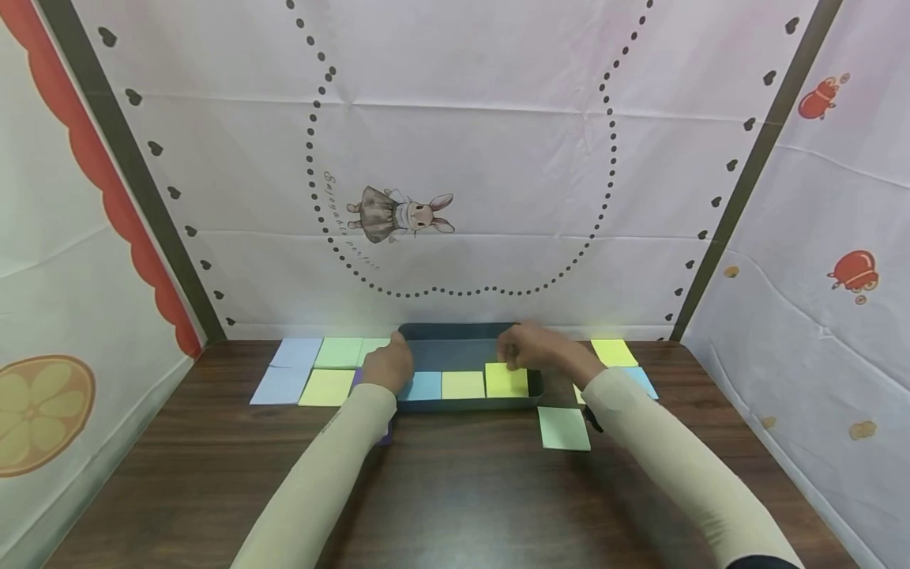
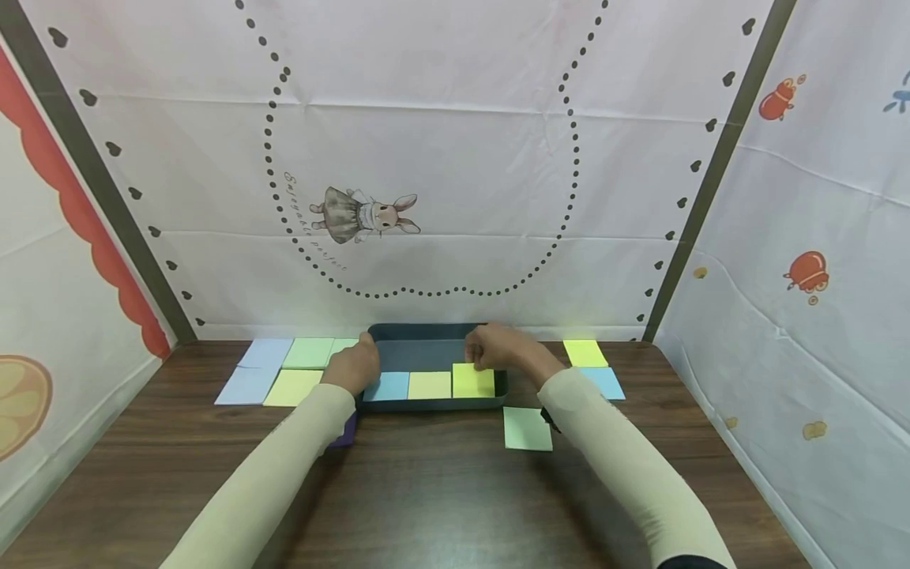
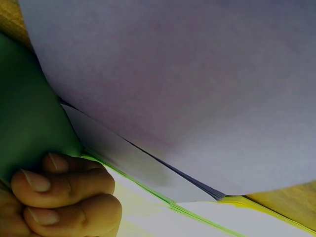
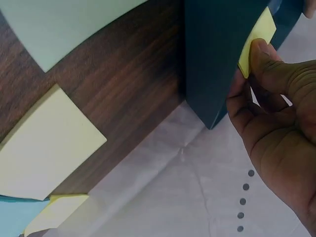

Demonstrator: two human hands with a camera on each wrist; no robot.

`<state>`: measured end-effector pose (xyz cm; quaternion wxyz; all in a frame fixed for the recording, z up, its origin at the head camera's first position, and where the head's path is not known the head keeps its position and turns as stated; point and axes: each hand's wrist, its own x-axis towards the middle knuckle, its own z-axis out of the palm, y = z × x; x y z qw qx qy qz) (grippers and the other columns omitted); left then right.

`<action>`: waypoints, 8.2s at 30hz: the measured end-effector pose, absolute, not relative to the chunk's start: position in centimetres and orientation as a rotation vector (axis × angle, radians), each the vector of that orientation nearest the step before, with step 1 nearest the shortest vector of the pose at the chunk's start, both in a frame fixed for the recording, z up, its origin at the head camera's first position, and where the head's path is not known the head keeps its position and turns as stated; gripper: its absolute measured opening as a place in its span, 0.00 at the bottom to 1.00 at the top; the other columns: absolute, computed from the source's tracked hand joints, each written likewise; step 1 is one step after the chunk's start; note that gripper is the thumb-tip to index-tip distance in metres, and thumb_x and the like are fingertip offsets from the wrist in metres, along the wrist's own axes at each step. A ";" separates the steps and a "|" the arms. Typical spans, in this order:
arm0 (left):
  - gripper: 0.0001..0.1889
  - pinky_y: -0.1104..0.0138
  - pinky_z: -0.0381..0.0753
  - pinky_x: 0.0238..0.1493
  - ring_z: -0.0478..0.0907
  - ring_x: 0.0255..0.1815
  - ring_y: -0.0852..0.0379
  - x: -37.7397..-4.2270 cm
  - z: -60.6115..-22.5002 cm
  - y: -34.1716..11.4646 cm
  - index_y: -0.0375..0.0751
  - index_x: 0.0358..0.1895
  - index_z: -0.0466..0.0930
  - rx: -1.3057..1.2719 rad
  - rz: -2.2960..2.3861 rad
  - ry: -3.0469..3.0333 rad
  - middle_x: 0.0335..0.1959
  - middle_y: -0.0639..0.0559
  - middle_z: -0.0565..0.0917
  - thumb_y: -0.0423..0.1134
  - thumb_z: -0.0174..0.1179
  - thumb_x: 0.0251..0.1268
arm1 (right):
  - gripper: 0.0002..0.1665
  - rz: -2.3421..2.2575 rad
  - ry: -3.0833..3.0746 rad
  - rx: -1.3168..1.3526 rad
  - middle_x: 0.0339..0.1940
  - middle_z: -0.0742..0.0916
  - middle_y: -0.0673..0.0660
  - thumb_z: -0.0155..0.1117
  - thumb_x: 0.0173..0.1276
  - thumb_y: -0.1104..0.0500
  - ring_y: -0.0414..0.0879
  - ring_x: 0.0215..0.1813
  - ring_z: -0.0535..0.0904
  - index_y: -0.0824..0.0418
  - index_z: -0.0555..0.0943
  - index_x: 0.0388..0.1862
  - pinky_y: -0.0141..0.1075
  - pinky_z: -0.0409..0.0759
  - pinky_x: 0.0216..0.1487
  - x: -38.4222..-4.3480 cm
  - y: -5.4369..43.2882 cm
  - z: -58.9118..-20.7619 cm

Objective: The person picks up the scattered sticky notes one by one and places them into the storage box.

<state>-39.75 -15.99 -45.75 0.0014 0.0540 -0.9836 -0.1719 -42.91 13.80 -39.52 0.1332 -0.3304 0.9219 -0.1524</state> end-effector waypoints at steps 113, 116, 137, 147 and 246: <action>0.18 0.48 0.90 0.35 0.86 0.27 0.41 -38.7 -44.9 -16.0 0.21 0.68 0.68 0.089 -0.561 -3.089 0.27 0.34 0.85 0.32 0.43 0.88 | 0.12 -0.356 2.999 -0.882 0.49 0.94 0.65 0.66 0.74 0.76 0.62 0.55 0.91 0.69 0.89 0.52 0.57 0.90 0.58 -41.0 28.6 -44.3; 0.21 0.46 0.91 0.39 0.86 0.29 0.40 -38.3 -44.8 -15.8 0.21 0.72 0.66 0.107 -0.577 -3.096 0.29 0.33 0.86 0.33 0.43 0.88 | 0.11 -0.369 3.016 -0.886 0.50 0.94 0.65 0.67 0.75 0.76 0.63 0.56 0.91 0.69 0.89 0.52 0.58 0.89 0.60 -40.7 28.7 -44.6; 0.23 0.47 0.91 0.39 0.85 0.29 0.41 -38.6 -44.8 -15.7 0.19 0.74 0.65 0.117 -0.518 -3.103 0.28 0.34 0.85 0.33 0.46 0.87 | 0.12 -0.530 3.014 -0.773 0.44 0.94 0.63 0.69 0.70 0.77 0.55 0.48 0.91 0.70 0.91 0.48 0.53 0.92 0.53 -41.9 29.3 -45.2; 0.27 0.44 0.91 0.44 0.86 0.31 0.39 -38.2 -44.7 -15.8 0.18 0.79 0.61 0.092 -0.520 -3.095 0.30 0.32 0.87 0.33 0.45 0.87 | 0.10 -0.544 3.008 -0.715 0.40 0.92 0.60 0.70 0.70 0.77 0.52 0.44 0.89 0.66 0.91 0.42 0.53 0.91 0.50 -41.7 28.8 -44.5; 0.25 0.53 0.87 0.26 0.84 0.22 0.44 -43.7 -50.9 -17.7 0.21 0.75 0.66 0.067 -0.406 -3.043 0.22 0.39 0.84 0.36 0.49 0.86 | 0.10 -0.682 2.866 -0.908 0.48 0.93 0.59 0.70 0.76 0.73 0.49 0.45 0.84 0.63 0.91 0.50 0.42 0.87 0.50 -44.3 14.3 -37.5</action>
